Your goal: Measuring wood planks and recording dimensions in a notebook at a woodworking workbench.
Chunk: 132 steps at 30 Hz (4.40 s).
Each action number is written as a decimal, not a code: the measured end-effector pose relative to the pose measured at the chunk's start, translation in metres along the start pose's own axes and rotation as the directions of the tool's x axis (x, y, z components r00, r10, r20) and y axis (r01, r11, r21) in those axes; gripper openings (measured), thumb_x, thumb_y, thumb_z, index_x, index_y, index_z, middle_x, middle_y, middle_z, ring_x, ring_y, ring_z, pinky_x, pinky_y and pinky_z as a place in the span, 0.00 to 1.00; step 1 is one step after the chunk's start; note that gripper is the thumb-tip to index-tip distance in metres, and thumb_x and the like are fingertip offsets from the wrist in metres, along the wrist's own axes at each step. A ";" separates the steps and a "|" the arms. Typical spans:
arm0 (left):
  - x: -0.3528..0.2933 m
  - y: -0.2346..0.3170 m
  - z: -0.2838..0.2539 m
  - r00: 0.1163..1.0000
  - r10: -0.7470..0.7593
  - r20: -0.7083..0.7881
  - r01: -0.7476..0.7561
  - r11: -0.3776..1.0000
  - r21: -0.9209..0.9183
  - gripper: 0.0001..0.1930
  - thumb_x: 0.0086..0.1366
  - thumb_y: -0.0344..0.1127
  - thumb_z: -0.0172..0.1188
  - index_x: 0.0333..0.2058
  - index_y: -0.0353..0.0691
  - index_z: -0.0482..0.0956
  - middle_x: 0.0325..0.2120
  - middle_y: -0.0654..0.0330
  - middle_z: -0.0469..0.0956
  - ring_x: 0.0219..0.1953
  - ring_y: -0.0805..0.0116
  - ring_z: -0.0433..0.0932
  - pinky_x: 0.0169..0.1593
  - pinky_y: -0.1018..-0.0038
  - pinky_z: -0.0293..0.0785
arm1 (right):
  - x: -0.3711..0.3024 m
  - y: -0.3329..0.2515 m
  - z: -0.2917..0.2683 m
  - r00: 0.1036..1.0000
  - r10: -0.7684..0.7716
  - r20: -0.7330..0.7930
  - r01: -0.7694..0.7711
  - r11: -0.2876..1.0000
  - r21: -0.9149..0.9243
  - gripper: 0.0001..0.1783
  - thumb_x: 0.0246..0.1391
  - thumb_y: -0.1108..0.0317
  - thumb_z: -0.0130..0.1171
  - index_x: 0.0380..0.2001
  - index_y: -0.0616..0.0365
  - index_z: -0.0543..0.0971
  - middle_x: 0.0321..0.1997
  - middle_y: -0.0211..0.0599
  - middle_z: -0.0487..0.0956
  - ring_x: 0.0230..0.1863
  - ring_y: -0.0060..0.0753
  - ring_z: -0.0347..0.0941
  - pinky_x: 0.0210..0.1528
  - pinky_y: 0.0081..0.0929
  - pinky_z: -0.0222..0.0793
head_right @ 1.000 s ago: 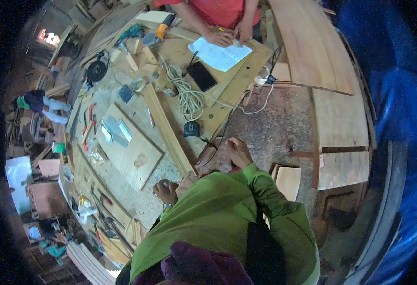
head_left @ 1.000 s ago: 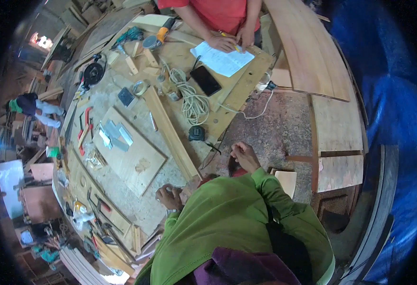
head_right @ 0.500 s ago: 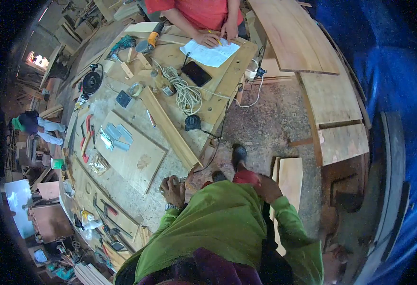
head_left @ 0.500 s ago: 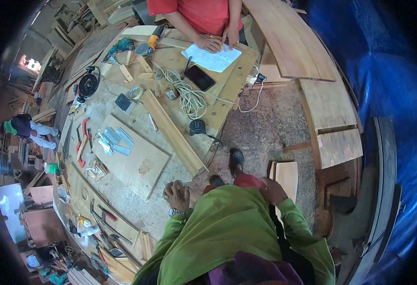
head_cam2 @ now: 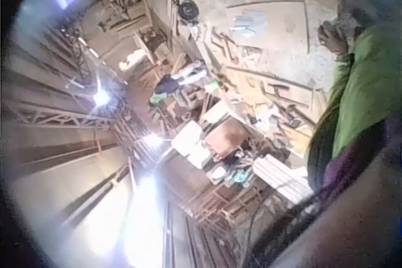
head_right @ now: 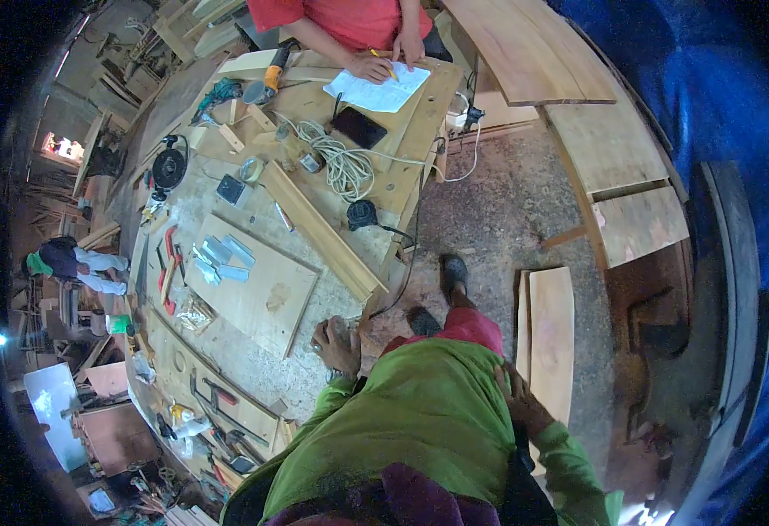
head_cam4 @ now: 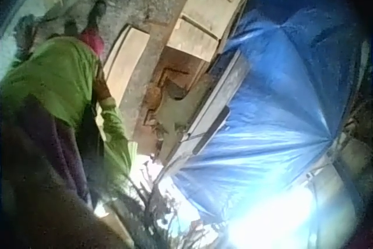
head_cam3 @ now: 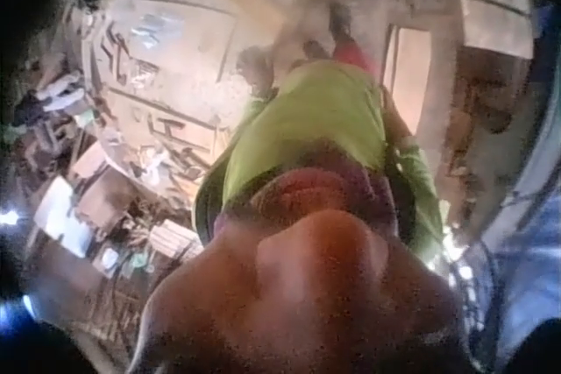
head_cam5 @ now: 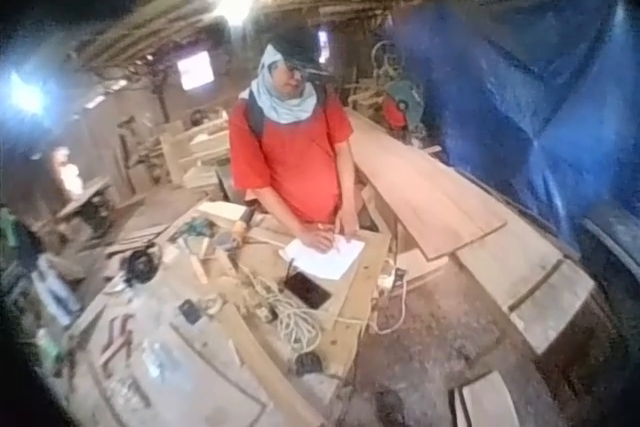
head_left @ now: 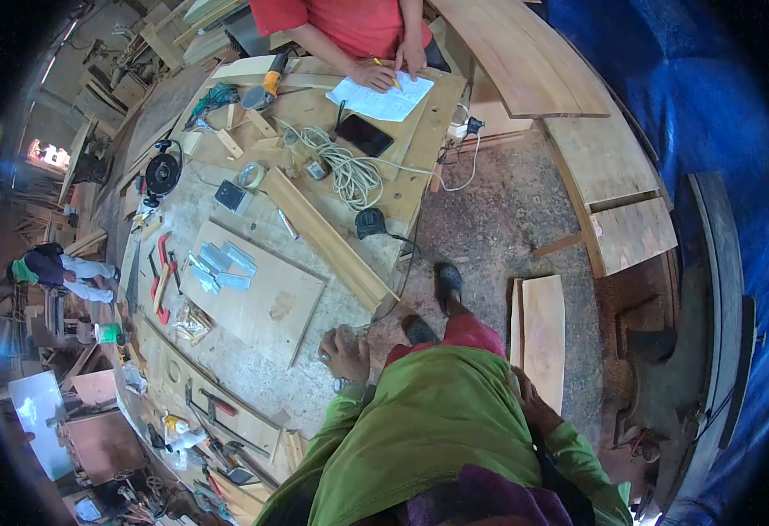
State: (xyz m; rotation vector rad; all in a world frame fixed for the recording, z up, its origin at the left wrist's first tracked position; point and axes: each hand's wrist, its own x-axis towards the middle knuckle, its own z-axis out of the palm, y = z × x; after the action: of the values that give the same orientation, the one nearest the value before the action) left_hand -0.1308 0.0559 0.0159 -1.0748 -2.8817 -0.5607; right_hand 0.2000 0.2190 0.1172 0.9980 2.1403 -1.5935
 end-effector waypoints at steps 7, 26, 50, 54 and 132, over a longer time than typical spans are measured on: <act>-0.001 -0.001 0.001 0.999 0.017 -0.028 -0.016 1.000 0.010 0.27 0.49 0.44 0.59 0.47 0.41 0.67 0.47 0.50 0.63 0.52 0.52 0.59 0.55 0.56 0.49 | 0.015 0.013 -0.003 0.930 -0.358 0.088 0.350 0.782 -0.516 0.35 0.44 0.66 0.52 0.58 0.52 0.57 0.54 0.57 0.60 0.53 0.55 0.58 0.52 0.41 0.62; 0.061 0.023 0.001 0.991 -0.133 0.014 0.123 0.866 -0.485 0.30 0.53 0.42 0.59 0.51 0.34 0.62 0.49 0.41 0.58 0.51 0.47 0.58 0.54 0.62 0.55 | 0.053 0.015 -0.056 0.915 -0.354 0.196 0.404 0.778 -0.481 0.52 0.34 0.66 0.62 0.63 0.50 0.44 0.62 0.57 0.45 0.61 0.64 0.45 0.60 0.47 0.52; 0.199 0.003 0.084 0.991 -0.125 -0.050 0.120 0.989 -0.092 0.41 0.48 0.44 0.63 0.58 0.44 0.53 0.58 0.34 0.43 0.60 0.37 0.45 0.60 0.54 0.48 | 0.232 -0.018 -0.198 0.722 0.135 0.678 0.277 0.842 -0.463 0.55 0.35 0.67 0.66 0.63 0.41 0.43 0.42 0.54 0.73 0.44 0.49 0.70 0.50 0.39 0.65; 0.199 0.006 0.078 0.995 -0.096 0.005 0.096 0.995 -0.041 0.41 0.49 0.39 0.61 0.60 0.42 0.49 0.59 0.34 0.39 0.60 0.36 0.43 0.61 0.54 0.47 | 0.323 -0.054 -0.228 0.862 -0.361 0.356 0.489 0.777 -0.398 0.46 0.44 0.58 0.61 0.61 0.55 0.47 0.55 0.56 0.64 0.54 0.53 0.63 0.55 0.39 0.59; 0.209 0.046 0.042 0.876 -0.277 0.395 0.224 0.959 0.176 0.44 0.54 0.44 0.50 0.58 0.22 0.35 0.59 0.32 0.29 0.62 0.37 0.27 0.63 0.53 0.28 | 0.573 -0.187 -0.273 0.976 -0.208 0.071 -0.100 -0.134 0.986 0.28 0.49 0.74 0.52 0.52 0.40 0.60 0.13 0.23 0.60 0.16 0.23 0.62 0.20 0.24 0.60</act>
State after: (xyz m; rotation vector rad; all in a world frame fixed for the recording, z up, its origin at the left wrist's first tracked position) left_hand -0.2567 0.2339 0.0204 -0.8993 -3.4047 -0.1565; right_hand -0.2917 0.6464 0.0019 0.8379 0.2255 -3.2533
